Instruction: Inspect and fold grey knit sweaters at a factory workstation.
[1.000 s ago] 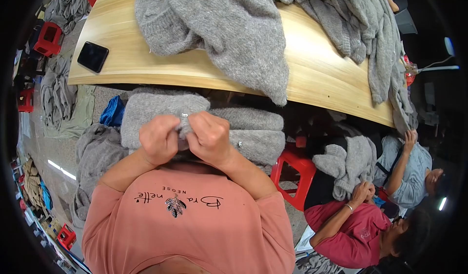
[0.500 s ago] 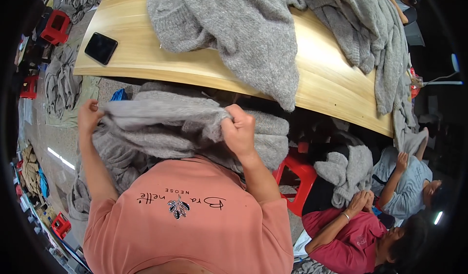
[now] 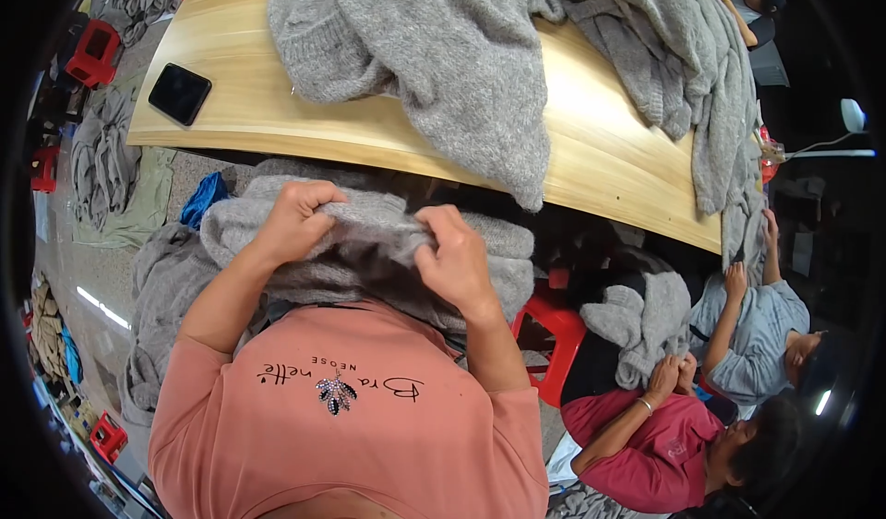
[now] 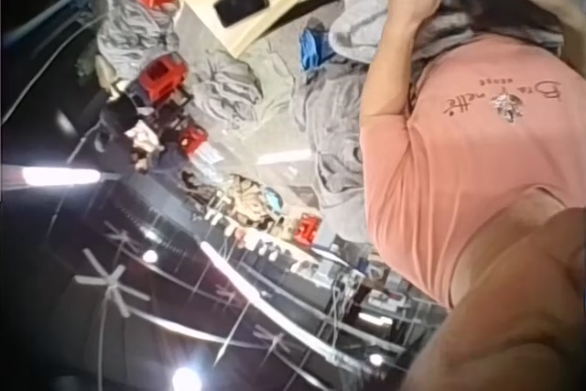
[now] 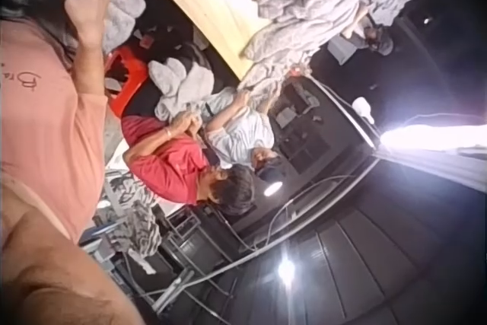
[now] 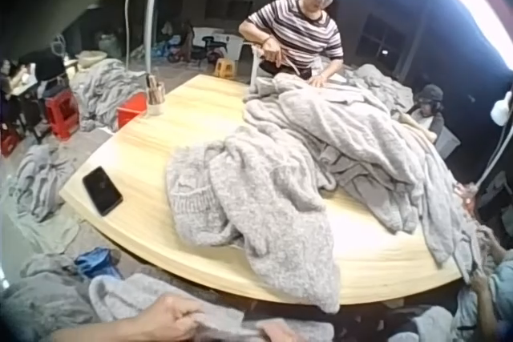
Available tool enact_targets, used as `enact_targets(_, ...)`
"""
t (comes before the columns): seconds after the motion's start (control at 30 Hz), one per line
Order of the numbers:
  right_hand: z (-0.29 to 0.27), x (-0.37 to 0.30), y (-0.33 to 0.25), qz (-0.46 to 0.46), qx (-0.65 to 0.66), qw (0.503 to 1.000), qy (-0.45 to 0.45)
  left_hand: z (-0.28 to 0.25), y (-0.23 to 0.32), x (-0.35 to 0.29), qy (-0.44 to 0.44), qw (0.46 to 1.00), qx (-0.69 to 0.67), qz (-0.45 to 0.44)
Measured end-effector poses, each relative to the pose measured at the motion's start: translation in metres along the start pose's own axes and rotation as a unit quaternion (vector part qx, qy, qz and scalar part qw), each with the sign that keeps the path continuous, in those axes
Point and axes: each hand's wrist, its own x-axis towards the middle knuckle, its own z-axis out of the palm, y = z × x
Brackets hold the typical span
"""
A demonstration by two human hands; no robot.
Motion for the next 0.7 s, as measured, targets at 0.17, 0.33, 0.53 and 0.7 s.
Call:
enact_targets(0.17,0.019,0.020,-0.023,-0.220,0.001,0.975,-0.041,-0.003,0.012,-0.003,-0.156,0.945,-0.182,-0.221)
enact_targets(0.33,0.039,0.018,-0.010,-0.017,0.225,0.974,-0.036,-0.014,0.014,-0.003,-0.170,0.932,-0.198,-0.253)
enact_targets(0.53,0.042,0.019,0.008,0.022,0.324,0.936,-0.134,-0.010,0.013,-0.007,-0.128,0.924,-0.266,-0.241)
enact_targets(0.7,0.034,0.018,-0.011,0.003,0.213,0.970,-0.118,-0.003,0.013,-0.011,-0.113,0.913,-0.271,-0.284)
